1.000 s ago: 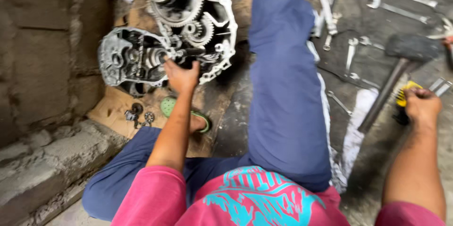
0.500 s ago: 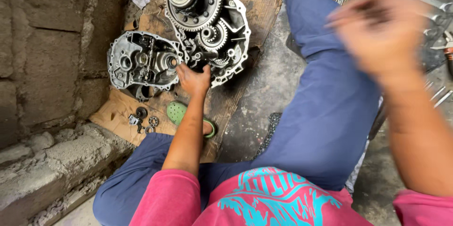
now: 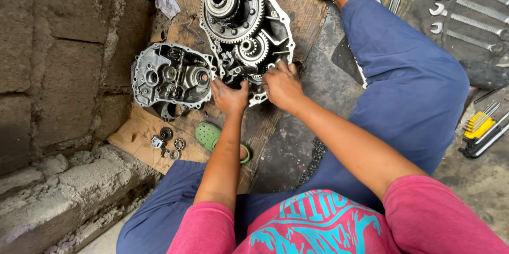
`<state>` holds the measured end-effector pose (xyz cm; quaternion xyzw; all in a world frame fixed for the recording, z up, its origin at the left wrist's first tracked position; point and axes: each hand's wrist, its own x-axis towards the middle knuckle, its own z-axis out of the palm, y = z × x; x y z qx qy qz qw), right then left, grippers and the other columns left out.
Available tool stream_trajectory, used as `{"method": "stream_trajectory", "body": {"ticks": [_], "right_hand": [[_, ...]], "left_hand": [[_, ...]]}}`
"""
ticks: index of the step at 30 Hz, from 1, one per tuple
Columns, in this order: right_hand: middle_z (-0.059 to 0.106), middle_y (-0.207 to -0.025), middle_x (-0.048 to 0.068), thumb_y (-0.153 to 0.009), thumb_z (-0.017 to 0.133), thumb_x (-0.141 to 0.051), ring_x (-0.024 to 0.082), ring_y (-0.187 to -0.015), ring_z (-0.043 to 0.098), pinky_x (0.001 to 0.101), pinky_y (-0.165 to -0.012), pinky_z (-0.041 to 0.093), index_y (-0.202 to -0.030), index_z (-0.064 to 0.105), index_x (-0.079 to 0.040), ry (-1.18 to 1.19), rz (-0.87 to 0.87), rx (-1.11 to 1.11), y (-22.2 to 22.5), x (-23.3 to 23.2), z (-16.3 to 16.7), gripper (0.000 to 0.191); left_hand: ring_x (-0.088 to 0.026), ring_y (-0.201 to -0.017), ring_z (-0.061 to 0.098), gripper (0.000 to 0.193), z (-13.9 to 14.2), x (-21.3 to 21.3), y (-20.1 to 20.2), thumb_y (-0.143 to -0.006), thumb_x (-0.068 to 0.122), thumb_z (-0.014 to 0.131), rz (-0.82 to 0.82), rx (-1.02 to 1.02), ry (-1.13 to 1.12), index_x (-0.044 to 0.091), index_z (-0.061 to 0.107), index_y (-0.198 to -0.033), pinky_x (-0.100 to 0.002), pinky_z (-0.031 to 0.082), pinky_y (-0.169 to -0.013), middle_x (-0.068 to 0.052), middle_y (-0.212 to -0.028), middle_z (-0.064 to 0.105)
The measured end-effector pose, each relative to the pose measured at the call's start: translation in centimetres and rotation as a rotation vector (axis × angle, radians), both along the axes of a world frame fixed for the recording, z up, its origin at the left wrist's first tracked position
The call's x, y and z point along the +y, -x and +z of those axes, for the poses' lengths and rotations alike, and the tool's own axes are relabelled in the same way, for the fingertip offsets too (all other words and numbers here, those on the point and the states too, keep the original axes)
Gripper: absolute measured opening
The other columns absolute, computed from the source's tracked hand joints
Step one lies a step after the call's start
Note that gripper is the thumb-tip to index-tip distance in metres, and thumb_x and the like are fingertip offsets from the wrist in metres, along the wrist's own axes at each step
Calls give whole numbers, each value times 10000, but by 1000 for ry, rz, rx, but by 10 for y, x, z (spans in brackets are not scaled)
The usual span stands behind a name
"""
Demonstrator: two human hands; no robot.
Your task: The person assembles internal components of a motorcycle engine casing, inserting gears and shafts by hand and using a wrench to tighten bolts. The person rotates the casing to access different areas and continues fitting parts into place.
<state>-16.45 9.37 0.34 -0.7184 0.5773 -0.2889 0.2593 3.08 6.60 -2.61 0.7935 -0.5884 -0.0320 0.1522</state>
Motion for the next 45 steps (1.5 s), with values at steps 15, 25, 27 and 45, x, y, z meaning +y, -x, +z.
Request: {"method": "stream_trajectory", "body": {"ticks": [15,25,27,45], "right_hand": [[713,-928,56,-812,714,-129,287,-1089,559,457,-913,381,-835,732,-93,28,33,13,-13,-15,-8,46],[731,-860,72,-805,757,-119,280,-934,624,432,-875,413,-859,740,-100,150,5,-67,-16,-10,-19,59],[717,-819,93,-813,758,-112,294,-882,635,445,-860,425,-859,747,-102,135,22,-57,-18,-11,-24,48],[765,-894,132,-849,750,-133,294,-801,754,386,-733,592,-982,734,-37,-167,19,-206,-29,-28,-19,165]], "left_hand": [[-456,-1304,489,822,-4,1,-9,-779,509,739,-2,19,-48,-59,510,-1326,-505,414,-1088,-281,-1366,526],[-442,-1233,528,819,10,4,-8,-795,622,754,-26,20,36,-50,556,-1219,-513,463,-1017,-243,-1280,558],[-447,-1222,525,844,14,5,-10,-781,631,765,-17,24,36,-56,554,-1222,-521,463,-990,-247,-1283,554],[-393,-1247,507,1034,49,2,-11,-598,634,878,52,77,-117,-24,509,-1306,-491,484,-988,-187,-1313,526]]}}
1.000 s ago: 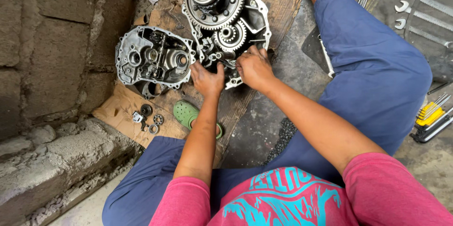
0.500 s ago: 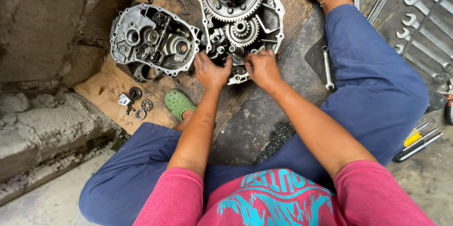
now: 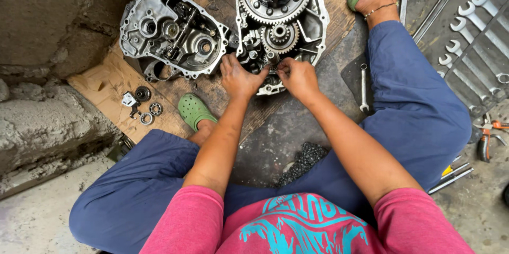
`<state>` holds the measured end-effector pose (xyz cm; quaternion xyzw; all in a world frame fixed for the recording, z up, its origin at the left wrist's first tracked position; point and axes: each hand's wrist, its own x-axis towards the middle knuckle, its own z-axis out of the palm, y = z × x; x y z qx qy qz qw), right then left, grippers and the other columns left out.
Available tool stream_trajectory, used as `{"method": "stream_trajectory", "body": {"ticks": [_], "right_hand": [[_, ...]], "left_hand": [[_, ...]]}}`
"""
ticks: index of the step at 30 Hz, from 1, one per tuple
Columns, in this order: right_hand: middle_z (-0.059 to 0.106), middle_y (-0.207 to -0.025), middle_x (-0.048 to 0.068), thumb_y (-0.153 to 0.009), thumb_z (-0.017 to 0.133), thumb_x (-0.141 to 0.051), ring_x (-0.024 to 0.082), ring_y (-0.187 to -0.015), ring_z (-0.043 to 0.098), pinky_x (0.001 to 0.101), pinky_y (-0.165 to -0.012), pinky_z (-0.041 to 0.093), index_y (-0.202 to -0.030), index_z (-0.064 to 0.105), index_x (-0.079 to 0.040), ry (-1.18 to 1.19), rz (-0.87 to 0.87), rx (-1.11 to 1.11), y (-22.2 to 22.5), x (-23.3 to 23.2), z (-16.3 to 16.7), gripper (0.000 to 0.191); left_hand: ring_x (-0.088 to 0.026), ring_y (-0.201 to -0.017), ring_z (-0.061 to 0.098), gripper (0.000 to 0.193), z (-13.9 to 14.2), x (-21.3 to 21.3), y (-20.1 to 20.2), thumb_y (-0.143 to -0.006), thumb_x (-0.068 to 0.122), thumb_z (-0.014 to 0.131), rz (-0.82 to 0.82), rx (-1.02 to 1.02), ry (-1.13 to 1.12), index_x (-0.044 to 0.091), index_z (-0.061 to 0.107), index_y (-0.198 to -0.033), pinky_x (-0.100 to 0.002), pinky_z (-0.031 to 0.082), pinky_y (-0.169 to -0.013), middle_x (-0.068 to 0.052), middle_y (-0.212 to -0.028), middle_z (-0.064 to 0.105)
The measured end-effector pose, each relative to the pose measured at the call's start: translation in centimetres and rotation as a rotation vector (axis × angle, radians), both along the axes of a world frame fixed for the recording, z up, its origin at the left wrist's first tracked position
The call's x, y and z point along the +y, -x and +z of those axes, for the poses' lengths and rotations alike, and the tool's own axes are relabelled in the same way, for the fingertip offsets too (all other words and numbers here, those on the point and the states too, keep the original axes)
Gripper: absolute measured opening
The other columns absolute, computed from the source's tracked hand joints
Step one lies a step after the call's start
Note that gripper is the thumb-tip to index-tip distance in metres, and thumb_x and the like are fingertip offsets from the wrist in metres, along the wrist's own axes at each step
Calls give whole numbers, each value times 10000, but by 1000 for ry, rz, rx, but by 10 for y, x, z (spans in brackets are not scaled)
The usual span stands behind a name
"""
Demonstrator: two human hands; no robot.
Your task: The person assembles internal components of a motorcycle engine casing, inserting gears and shafts by hand and using a wrench to tighten bolts. The person rotates the casing to access different areas and continues fitting parts into place.
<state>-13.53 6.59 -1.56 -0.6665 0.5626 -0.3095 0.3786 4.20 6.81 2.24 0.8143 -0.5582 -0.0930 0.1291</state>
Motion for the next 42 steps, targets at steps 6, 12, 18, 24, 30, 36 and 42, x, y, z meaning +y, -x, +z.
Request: {"method": "stream_trajectory", "body": {"ticks": [6,12,18,24,30,36,42], "right_hand": [[757,-904,161,-865,739,-123,319,-789,738,399,-745,578,-1035,775,-54,-30,146,109,-1,-11,1,187],[745,-928,175,-823,708,-83,335,-781,723,410,-722,574,-1083,774,-73,-29,330,101,6,-21,6,269],[744,-916,161,-860,731,-113,349,-825,714,431,-764,570,-1037,785,-90,116,372,129,11,-18,5,186],[752,-931,125,-865,755,-161,335,-878,698,435,-799,555,-997,782,-92,291,485,179,22,-19,0,151],[756,-921,83,-903,755,-227,304,-833,705,425,-753,566,-1016,787,-119,365,618,198,26,-31,3,160],[754,-884,78,-903,757,-248,303,-794,710,423,-702,566,-1022,799,-117,404,666,199,28,-36,7,182],[754,-879,114,-867,768,-250,314,-776,719,416,-706,570,-947,786,-85,166,639,141,21,-44,3,184]], "left_hand": [[-389,-1215,518,1041,-15,3,-8,-584,599,865,-48,6,80,1,486,-1347,-481,494,-973,-185,-1290,530],[-381,-1196,538,930,-27,5,-15,-696,609,822,-51,3,144,3,518,-1333,-483,513,-957,-176,-1257,553],[-381,-1177,546,899,-28,3,-17,-746,639,777,-54,-13,104,-21,537,-1307,-487,518,-929,-197,-1252,557],[-377,-1187,549,873,-28,2,-16,-773,650,745,-34,-16,55,-16,544,-1300,-487,519,-935,-202,-1281,555],[-380,-1178,559,819,-25,1,-13,-812,648,723,-6,-8,66,-6,569,-1280,-486,519,-935,-196,-1282,565],[-379,-1165,564,788,-25,-2,-10,-806,647,718,31,8,58,18,592,-1264,-481,512,-937,-176,-1267,574],[-369,-1170,566,778,-26,-2,-9,-814,659,716,54,-1,44,31,603,-1259,-474,514,-937,-171,-1269,572]]}}
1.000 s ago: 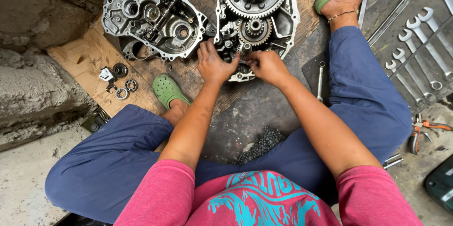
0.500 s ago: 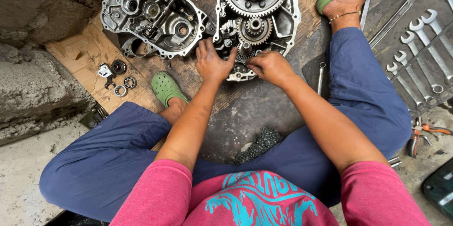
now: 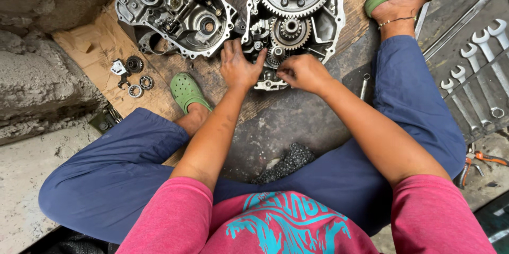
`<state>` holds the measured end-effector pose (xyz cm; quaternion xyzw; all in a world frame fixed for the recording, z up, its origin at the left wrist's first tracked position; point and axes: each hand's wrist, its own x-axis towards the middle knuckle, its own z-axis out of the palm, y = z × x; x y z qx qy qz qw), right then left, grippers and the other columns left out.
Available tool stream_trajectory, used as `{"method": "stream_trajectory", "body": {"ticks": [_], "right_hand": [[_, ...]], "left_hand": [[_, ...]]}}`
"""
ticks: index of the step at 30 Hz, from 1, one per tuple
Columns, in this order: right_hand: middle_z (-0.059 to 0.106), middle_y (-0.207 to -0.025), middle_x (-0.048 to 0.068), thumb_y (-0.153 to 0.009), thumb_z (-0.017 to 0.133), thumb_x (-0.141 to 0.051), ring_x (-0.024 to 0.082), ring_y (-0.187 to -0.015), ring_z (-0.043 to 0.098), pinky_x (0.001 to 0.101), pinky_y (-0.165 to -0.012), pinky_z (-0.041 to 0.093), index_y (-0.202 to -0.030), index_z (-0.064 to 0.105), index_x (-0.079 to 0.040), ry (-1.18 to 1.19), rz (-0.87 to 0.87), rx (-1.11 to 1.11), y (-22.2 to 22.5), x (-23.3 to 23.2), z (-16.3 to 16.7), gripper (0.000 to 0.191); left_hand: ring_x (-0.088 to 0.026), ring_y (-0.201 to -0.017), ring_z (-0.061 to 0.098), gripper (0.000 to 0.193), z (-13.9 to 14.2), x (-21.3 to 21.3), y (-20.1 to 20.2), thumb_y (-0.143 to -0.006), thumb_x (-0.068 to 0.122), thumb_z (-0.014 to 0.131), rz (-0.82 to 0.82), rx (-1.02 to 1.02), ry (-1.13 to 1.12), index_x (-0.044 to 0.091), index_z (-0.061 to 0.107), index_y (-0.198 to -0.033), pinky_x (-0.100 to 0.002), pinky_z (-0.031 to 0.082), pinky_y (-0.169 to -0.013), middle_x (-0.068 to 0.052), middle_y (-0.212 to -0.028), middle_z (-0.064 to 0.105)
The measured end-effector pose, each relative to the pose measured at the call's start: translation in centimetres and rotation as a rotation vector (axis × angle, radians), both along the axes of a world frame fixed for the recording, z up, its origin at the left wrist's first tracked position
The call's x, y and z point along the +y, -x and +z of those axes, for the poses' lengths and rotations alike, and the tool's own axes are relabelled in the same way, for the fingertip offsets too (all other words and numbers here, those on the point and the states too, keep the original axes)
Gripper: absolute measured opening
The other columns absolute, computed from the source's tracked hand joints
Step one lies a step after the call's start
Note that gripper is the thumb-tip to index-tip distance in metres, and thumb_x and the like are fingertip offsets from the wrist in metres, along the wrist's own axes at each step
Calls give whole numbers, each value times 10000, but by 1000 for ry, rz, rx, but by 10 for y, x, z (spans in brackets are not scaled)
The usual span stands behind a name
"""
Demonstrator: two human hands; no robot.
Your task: The person assembles internal components of a motorcycle engine casing, inserting gears and shafts by hand and using a wrench to tighten bolts. The person rotates the casing to access different areas and continues fitting parts into place.
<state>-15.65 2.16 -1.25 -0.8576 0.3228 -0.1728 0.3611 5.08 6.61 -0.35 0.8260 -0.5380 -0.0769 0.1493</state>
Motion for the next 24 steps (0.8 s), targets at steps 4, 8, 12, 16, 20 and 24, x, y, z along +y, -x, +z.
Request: {"method": "stream_trajectory", "body": {"ticks": [4,8,12,16,20,24], "right_hand": [[746,-863,146,-842,769,-233,326,-781,729,424,-712,574,-926,784,-78,-142,-29,7,-3,-7,-4,177],[746,-855,159,-827,750,-267,368,-796,709,474,-743,562,-923,807,-121,-146,-151,213,-9,-6,-6,184],[745,-862,165,-848,740,-328,383,-824,704,494,-763,559,-906,810,-138,-93,-311,379,-20,0,-4,211],[751,-850,150,-819,784,-415,350,-818,719,471,-737,566,-900,803,-146,-102,-327,536,-25,2,0,282],[768,-856,101,-788,797,-429,328,-821,725,459,-749,554,-919,810,-187,-190,-362,467,-34,2,-1,275],[754,-856,121,-793,793,-428,340,-843,708,466,-764,545,-878,811,-176,-254,-420,476,-38,5,-9,266]], "left_hand": [[-366,-1175,562,784,3,-1,2,-825,665,706,-4,0,-22,26,597,-1266,-477,508,-950,-167,-1282,566],[-382,-1165,546,805,5,-3,2,-813,663,705,-3,-24,-28,9,586,-1267,-483,504,-933,-190,-1284,552],[-381,-1184,545,784,0,-2,0,-823,651,703,-11,-19,-17,8,589,-1258,-484,509,-956,-185,-1301,553],[-396,-1175,541,775,-6,2,-2,-833,632,705,-18,-20,38,0,592,-1267,-492,508,-926,-197,-1288,556],[-386,-1175,557,749,-7,3,-5,-849,625,699,-20,2,43,0,598,-1249,-485,516,-937,-186,-1285,572],[-390,-1156,559,773,-6,3,-6,-838,636,704,-30,-13,25,-12,595,-1245,-482,521,-931,-200,-1274,569]]}}
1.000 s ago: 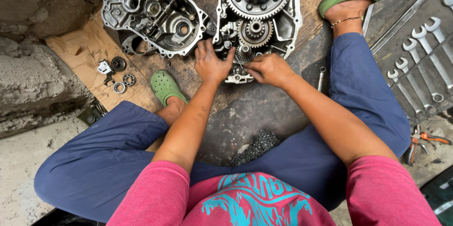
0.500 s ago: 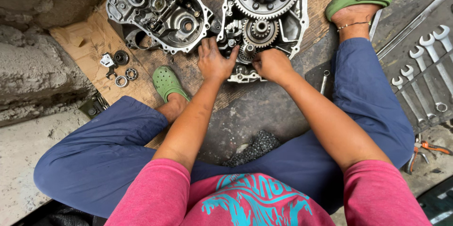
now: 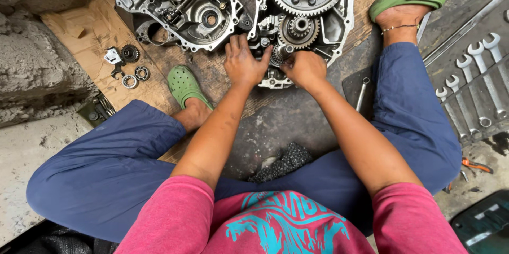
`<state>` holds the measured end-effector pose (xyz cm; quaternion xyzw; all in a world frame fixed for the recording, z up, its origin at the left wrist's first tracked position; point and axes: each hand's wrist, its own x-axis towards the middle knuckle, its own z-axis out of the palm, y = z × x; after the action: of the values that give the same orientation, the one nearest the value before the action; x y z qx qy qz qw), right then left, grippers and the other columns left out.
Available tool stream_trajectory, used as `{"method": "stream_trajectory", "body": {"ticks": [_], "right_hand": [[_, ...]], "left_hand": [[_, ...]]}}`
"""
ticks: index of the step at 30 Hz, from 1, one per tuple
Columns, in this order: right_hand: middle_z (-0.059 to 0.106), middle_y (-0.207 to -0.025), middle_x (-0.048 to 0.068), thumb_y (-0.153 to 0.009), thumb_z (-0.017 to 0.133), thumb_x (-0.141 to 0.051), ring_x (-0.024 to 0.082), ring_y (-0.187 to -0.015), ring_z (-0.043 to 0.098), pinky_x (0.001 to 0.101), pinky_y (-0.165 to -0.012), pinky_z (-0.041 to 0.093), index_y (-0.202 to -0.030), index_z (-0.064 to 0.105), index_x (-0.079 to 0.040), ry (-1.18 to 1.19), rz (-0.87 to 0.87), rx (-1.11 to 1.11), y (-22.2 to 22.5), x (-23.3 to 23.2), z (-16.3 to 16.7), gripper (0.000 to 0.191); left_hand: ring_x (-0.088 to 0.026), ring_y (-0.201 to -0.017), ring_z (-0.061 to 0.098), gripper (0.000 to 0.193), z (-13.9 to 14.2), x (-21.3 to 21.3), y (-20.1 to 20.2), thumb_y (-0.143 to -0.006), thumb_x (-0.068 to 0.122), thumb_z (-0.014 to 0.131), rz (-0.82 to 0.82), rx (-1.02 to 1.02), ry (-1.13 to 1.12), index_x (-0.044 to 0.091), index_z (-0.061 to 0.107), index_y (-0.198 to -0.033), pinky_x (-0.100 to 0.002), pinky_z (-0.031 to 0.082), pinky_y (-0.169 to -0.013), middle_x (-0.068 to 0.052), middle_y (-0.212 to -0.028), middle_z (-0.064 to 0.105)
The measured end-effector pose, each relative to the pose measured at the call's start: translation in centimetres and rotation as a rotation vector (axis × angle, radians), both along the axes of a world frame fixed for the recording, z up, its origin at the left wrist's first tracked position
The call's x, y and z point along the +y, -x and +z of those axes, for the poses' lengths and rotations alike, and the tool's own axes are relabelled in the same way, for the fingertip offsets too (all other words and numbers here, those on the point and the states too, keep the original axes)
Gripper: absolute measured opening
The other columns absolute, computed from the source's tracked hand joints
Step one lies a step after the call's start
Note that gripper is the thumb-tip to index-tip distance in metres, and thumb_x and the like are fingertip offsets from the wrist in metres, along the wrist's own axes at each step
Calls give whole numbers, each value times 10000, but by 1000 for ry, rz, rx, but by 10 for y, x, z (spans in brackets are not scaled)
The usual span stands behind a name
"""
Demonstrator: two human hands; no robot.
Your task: The person assembles internal components of a motorcycle engine casing, inserting gears and shafts by hand and using a wrench to tighten bolts. The person rotates the casing to access different areas and continues fitting parts into place.
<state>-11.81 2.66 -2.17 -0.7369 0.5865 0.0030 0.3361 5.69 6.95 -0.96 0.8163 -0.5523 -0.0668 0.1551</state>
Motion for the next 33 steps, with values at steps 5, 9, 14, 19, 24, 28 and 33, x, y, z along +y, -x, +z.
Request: {"method": "stream_trajectory", "body": {"ticks": [5,9,14,19,24,28,33], "right_hand": [[738,-856,152,-897,733,-344,384,-829,694,510,-745,533,-912,751,-91,172,45,-162,13,10,-8,254],[735,-836,156,-905,724,-343,394,-813,690,519,-743,526,-929,739,-84,182,-9,-153,10,13,-8,261],[736,-832,134,-893,735,-382,373,-834,696,491,-731,527,-939,733,-87,28,-146,-164,2,12,-2,298],[747,-834,89,-850,760,-398,323,-827,711,451,-721,534,-924,742,-104,-57,-185,-173,2,10,-2,303],[749,-836,74,-817,794,-374,302,-805,713,440,-728,542,-889,769,-116,49,-267,-146,-5,18,-8,269],[755,-789,78,-779,831,-347,304,-794,706,468,-752,512,-808,787,-105,338,-252,-216,-10,27,-10,247],[722,-862,139,-813,847,-327,339,-834,659,448,-810,465,-839,796,-96,485,-264,-222,-19,37,-9,237]], "left_hand": [[-393,-1163,553,813,2,1,2,-796,651,729,-6,-2,-10,-9,595,-1251,-491,514,-921,-197,-1280,565],[-400,-1156,548,878,5,0,2,-736,664,757,-10,-5,-9,-18,583,-1261,-486,517,-931,-205,-1270,553],[-388,-1163,550,863,5,0,2,-765,653,745,-5,6,-59,-26,572,-1270,-490,520,-930,-205,-1281,549],[-401,-1171,538,840,3,-1,1,-795,652,728,3,-1,-51,-19,575,-1277,-489,513,-918,-230,-1298,539],[-404,-1221,509,833,-2,4,-2,-821,607,719,-32,44,21,-29,555,-1334,-524,462,-988,-222,-1329,522],[-397,-1301,458,704,-7,6,-8,-835,493,717,-145,28,265,-20,581,-1297,-579,350,-1093,-202,-1370,499],[-365,-1418,405,466,-14,6,-20,-836,353,693,-184,34,278,51,650,-1189,-585,287,-1184,-154,-1468,484]]}}
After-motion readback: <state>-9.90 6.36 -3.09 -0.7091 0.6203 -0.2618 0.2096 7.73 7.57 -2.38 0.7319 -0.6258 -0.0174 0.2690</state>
